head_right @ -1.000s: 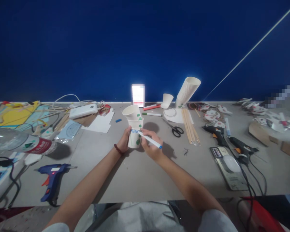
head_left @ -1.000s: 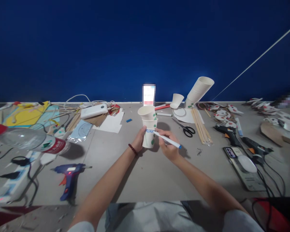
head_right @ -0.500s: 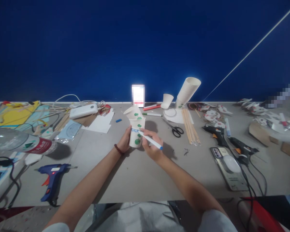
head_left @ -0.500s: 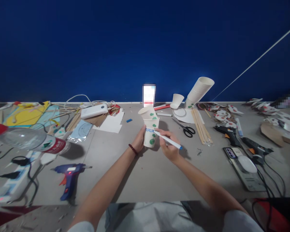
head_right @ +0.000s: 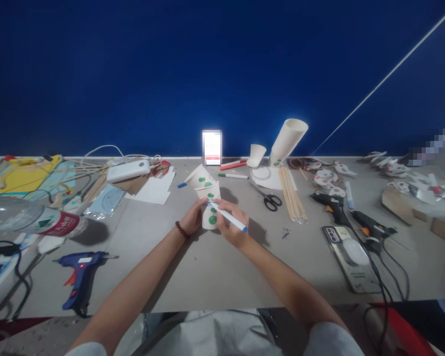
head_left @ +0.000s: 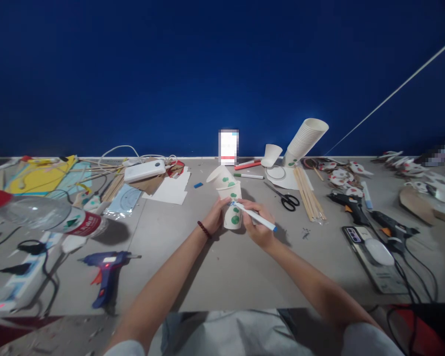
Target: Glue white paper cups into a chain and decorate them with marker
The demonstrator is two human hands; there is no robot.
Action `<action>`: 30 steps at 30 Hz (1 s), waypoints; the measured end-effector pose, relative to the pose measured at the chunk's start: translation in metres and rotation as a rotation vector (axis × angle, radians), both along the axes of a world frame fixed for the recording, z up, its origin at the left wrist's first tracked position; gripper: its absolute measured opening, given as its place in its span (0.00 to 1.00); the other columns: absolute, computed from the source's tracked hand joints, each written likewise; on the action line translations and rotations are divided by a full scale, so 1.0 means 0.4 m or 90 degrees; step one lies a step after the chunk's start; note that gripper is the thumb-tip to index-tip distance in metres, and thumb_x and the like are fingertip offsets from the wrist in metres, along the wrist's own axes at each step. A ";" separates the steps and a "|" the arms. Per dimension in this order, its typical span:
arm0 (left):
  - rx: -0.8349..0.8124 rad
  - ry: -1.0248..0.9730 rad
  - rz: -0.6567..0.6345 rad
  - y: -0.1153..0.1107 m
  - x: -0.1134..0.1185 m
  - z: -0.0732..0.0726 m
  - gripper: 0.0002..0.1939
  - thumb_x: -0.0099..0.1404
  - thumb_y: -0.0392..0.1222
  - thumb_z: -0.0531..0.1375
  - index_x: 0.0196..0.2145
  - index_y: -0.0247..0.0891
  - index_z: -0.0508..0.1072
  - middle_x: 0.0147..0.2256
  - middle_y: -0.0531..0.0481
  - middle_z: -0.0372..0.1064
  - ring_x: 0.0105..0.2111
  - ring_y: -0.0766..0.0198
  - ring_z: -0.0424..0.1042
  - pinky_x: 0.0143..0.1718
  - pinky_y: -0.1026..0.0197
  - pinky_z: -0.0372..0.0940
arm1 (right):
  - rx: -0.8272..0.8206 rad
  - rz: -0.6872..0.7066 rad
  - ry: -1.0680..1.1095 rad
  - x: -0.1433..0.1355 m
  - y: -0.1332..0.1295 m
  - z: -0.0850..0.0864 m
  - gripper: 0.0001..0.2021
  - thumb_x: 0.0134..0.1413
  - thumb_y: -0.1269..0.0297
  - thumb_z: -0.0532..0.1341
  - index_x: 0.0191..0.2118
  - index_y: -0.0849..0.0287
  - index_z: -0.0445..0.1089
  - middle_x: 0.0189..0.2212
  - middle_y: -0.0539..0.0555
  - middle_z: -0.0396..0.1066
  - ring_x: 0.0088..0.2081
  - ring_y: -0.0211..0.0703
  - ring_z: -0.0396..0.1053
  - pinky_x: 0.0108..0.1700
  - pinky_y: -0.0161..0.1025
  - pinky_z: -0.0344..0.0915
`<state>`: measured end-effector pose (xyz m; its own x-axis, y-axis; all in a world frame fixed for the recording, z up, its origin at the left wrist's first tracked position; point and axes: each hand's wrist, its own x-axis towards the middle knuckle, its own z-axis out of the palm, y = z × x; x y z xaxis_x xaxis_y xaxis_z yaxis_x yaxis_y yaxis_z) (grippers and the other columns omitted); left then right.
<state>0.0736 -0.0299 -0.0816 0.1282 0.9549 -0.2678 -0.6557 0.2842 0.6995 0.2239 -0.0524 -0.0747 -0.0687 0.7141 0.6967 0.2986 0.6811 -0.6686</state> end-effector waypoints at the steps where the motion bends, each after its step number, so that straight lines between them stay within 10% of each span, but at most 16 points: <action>1: -0.002 -0.002 0.001 0.000 0.000 0.002 0.14 0.56 0.42 0.70 0.39 0.36 0.75 0.36 0.48 0.78 0.38 0.61 0.77 0.45 0.61 0.70 | 0.002 -0.004 -0.002 0.000 0.001 0.001 0.04 0.64 0.66 0.61 0.43 0.52 0.69 0.45 0.58 0.82 0.46 0.51 0.82 0.44 0.48 0.80; 30: 0.016 -0.018 -0.006 0.003 0.002 0.000 0.17 0.55 0.46 0.71 0.40 0.36 0.76 0.38 0.46 0.79 0.37 0.60 0.77 0.42 0.60 0.72 | 0.017 -0.042 -0.023 -0.002 0.011 0.002 0.04 0.62 0.69 0.62 0.42 0.54 0.71 0.44 0.59 0.82 0.44 0.50 0.82 0.45 0.46 0.79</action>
<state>0.0744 -0.0287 -0.0815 0.1447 0.9598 -0.2404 -0.6721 0.2736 0.6880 0.2230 -0.0479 -0.0739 -0.0478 0.6995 0.7130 0.3675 0.6761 -0.6386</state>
